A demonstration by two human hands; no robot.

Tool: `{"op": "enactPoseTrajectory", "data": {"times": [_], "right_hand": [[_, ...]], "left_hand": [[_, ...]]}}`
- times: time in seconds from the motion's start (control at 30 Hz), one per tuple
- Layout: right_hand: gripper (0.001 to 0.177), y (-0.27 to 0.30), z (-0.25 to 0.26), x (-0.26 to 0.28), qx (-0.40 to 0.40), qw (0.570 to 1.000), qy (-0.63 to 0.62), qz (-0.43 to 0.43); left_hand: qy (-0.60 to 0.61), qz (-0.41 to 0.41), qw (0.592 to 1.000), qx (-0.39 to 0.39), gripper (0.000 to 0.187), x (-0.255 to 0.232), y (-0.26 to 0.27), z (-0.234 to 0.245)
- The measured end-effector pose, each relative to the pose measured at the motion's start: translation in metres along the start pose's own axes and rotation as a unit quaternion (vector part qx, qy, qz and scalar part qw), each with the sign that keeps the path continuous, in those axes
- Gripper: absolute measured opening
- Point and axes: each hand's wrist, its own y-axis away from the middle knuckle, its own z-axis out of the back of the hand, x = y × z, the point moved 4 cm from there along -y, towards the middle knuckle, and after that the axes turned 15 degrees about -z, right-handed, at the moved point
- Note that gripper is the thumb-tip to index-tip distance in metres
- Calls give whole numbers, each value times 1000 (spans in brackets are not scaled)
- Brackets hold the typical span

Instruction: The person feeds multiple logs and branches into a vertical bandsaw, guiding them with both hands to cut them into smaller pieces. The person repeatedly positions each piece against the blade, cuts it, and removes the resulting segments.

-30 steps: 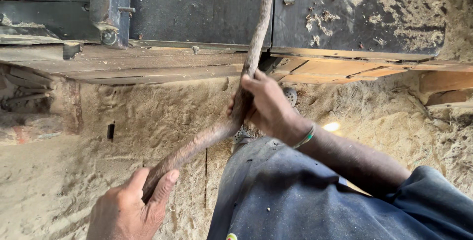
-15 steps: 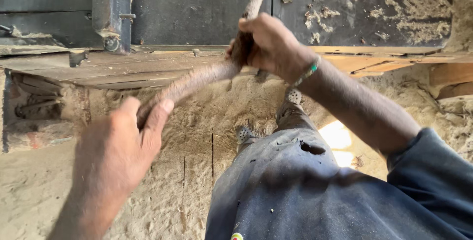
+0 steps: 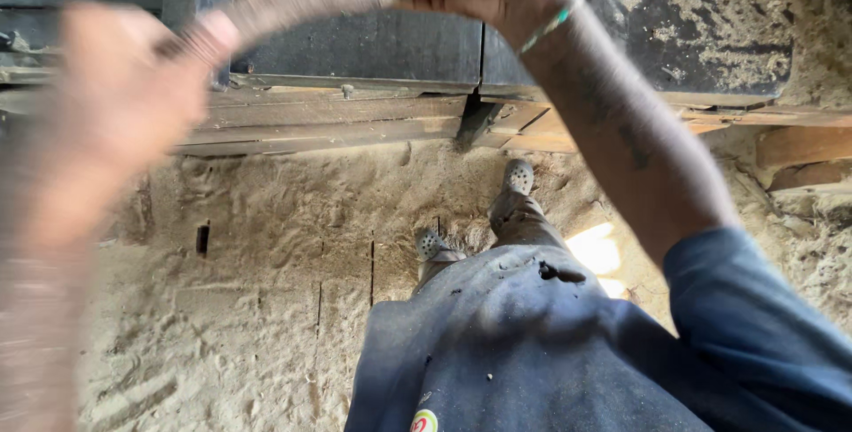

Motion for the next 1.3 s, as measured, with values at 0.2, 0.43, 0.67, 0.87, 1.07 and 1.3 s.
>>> {"op": "enactPoseTrajectory", "data": {"times": [0.2,0.43,0.67,0.87,1.07,1.3], "right_hand": [[58,39,60,-114,-115,992,11,-49],[42,108,117,-274,-161,974,-119,-110],[34,144,129,-209,-335,935,-10,116],[50,121,150,-154,-429,882,113,158],[49,90,188,-130,-327,909,71,247],[33,140,183,-156,-475,858,163,113]], "left_hand": [[293,142,946,-12,20,35,33,-196],[563,106,813,105,42,-35,-14,-400],[664,35,746,41,42,-97,-105,-479],[638,92,764,18,25,-102,-171,-523],[664,116,738,-33,19,-96,-224,-544],[660,113,743,22,42,-129,-163,-511]]}}
